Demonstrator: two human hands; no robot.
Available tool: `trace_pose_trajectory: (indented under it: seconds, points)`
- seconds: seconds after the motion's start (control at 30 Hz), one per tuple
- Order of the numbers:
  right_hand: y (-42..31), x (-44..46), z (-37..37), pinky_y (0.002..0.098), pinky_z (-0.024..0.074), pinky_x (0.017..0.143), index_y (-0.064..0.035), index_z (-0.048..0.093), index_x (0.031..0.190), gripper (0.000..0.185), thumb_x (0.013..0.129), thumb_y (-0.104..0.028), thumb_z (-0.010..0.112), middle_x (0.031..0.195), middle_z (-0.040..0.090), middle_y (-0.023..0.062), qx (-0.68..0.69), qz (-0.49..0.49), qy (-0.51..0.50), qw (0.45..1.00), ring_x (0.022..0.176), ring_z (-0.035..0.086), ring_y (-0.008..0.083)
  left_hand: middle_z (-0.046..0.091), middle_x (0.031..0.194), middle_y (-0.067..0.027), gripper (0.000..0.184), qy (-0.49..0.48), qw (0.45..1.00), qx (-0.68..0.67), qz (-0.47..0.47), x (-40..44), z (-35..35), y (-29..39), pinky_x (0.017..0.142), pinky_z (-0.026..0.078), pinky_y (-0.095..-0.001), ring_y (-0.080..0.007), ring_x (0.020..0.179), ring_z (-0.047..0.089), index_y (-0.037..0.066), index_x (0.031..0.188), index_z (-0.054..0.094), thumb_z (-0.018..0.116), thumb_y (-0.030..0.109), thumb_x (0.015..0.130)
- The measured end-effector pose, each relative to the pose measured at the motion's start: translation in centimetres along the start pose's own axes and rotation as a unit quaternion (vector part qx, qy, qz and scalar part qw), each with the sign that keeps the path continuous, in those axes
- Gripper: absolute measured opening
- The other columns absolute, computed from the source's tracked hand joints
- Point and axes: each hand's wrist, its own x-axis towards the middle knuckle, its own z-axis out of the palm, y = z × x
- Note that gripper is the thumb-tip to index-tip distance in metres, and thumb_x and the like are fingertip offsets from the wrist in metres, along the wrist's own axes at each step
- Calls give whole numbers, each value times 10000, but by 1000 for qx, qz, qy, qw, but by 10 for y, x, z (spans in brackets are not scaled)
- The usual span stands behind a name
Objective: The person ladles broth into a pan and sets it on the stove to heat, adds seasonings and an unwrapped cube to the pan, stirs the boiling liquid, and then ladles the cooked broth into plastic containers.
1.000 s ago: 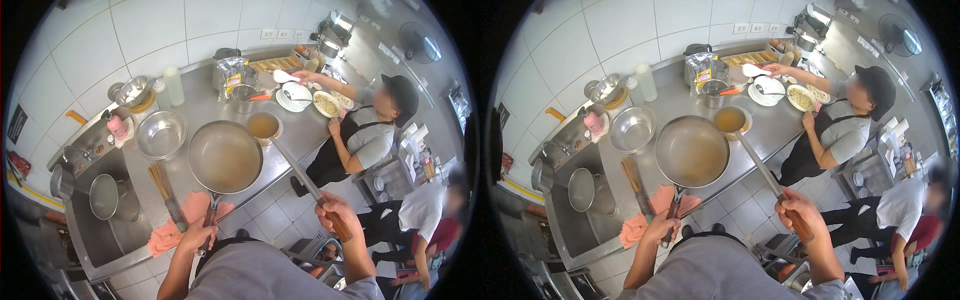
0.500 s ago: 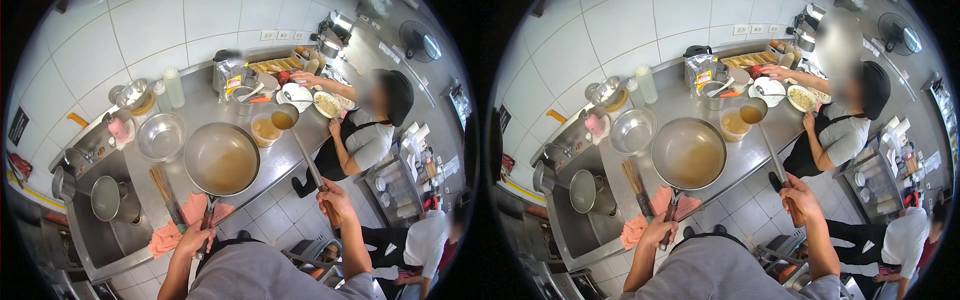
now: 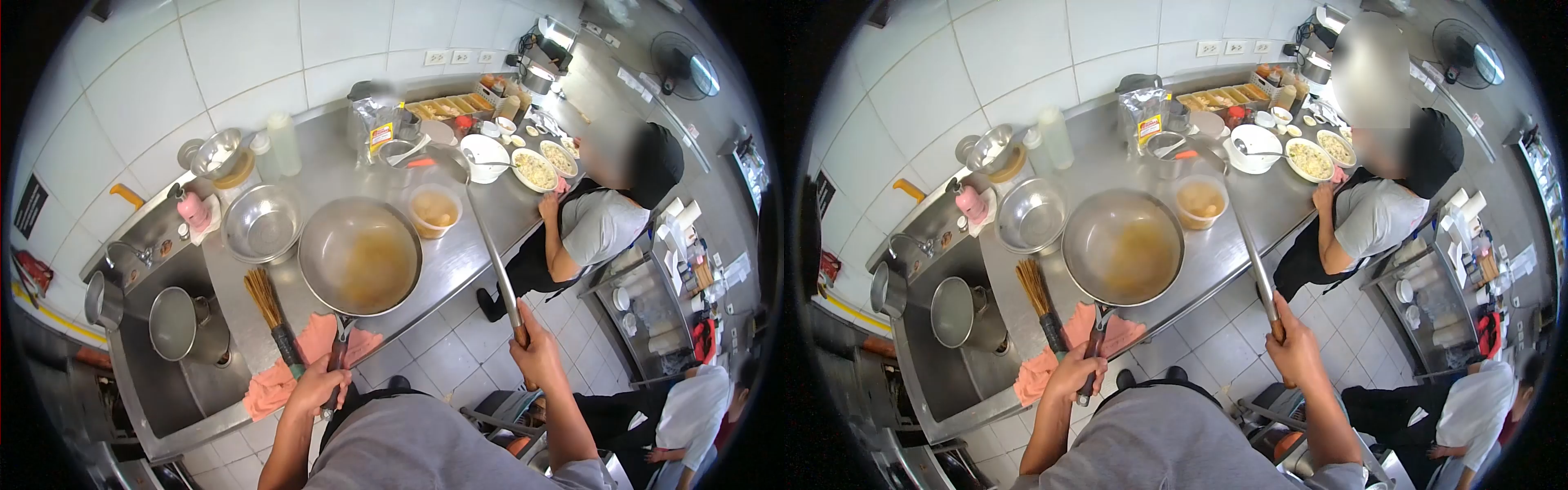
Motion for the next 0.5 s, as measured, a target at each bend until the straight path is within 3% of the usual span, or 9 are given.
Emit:
trace_pose_trajectory:
  seconds: [0.03,0.1,0.13,0.27,0.37,0.43,0.5]
  points:
    - [0,-6,-1,334,502,672,-91,371,1456,731,777,-25,633,765,583,115,0,-1,-5,1000,656,584,187,509,675,-44,180,4,1000,-2,-2,0,1,2,375,430,-288,-135,450,505,15,978,473,570,34,827]
    - [0,-17,-5,289,484,649,-73,368,1458,710,796,-8,618,757,571,49,249,88,-139,954,667,563,127,503,671,-43,175,6,1000,16,-4,0,1,4,375,429,-286,-134,449,503,14,970,470,567,37,825]
    - [4,-20,-2,253,460,616,-64,365,1461,699,808,4,608,760,547,2,250,92,-165,950,674,540,89,499,670,-43,185,6,1000,22,0,1,-1,2,375,431,-289,-134,450,504,10,975,467,572,42,827]
    - [16,-27,14,252,461,594,-70,370,1460,702,807,-9,620,772,553,14,219,77,-213,949,660,540,99,503,669,-50,215,9,999,38,20,2,-3,2,378,440,-292,-138,454,513,-7,995,458,588,60,837]
    - [16,-30,24,255,448,545,-56,361,1464,713,805,55,606,767,516,-5,186,38,-221,957,622,510,86,498,622,-47,197,29,998,49,19,1,0,4,376,414,-285,-138,416,481,3,954,455,592,55,823]
    - [5,-32,20,255,451,544,-61,362,1465,708,808,48,604,770,531,12,242,121,-257,928,604,510,95,498,621,-45,197,29,998,49,20,2,-1,3,378,415,-284,-137,418,481,4,953,455,595,54,823]
    - [1,-34,14,262,455,541,-50,350,1467,696,820,22,597,769,536,36,298,145,-290,898,611,528,112,497,619,-44,197,30,998,50,21,3,-2,2,380,416,-282,-136,419,481,6,951,455,597,53,824]
